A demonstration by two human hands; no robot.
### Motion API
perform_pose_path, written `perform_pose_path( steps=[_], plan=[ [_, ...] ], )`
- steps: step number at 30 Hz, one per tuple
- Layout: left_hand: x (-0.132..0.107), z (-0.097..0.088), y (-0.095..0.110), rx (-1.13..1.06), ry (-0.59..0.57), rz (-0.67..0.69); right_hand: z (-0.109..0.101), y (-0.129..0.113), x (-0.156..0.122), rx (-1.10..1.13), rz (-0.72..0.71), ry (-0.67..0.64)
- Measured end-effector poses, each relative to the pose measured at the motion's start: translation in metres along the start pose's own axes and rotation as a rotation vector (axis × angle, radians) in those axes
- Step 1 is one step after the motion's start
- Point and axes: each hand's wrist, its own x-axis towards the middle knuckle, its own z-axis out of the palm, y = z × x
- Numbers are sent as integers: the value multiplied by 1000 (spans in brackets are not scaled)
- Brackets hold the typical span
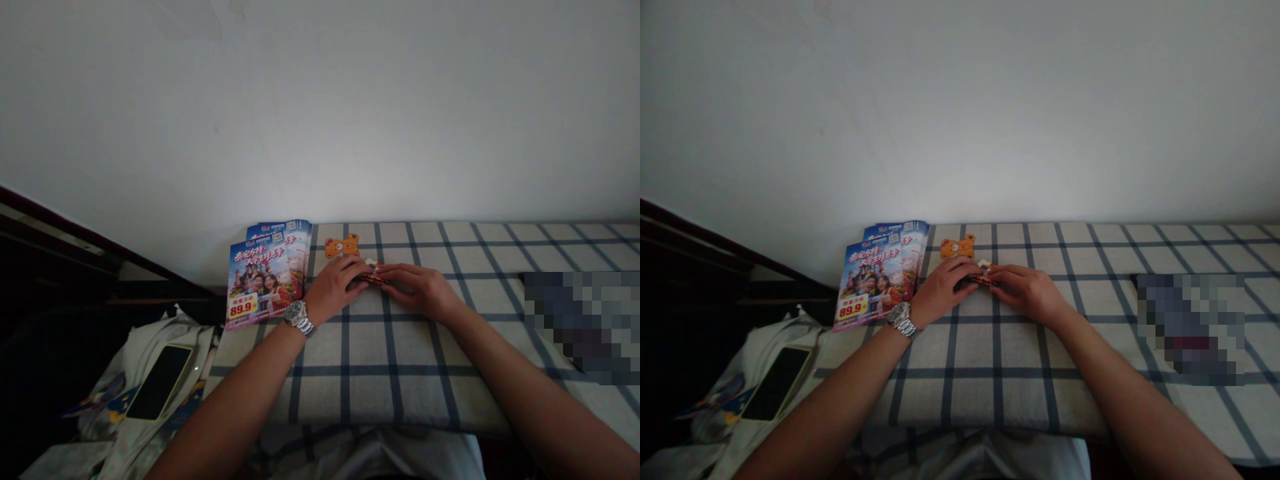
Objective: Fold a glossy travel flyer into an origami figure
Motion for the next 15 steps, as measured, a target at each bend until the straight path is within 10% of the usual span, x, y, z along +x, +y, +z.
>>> perform_pose_path(
  steps=[15],
  plan=[
    [2,-7,13,-226,208,-120,-3,-3,0,190,216,115]
  ],
)
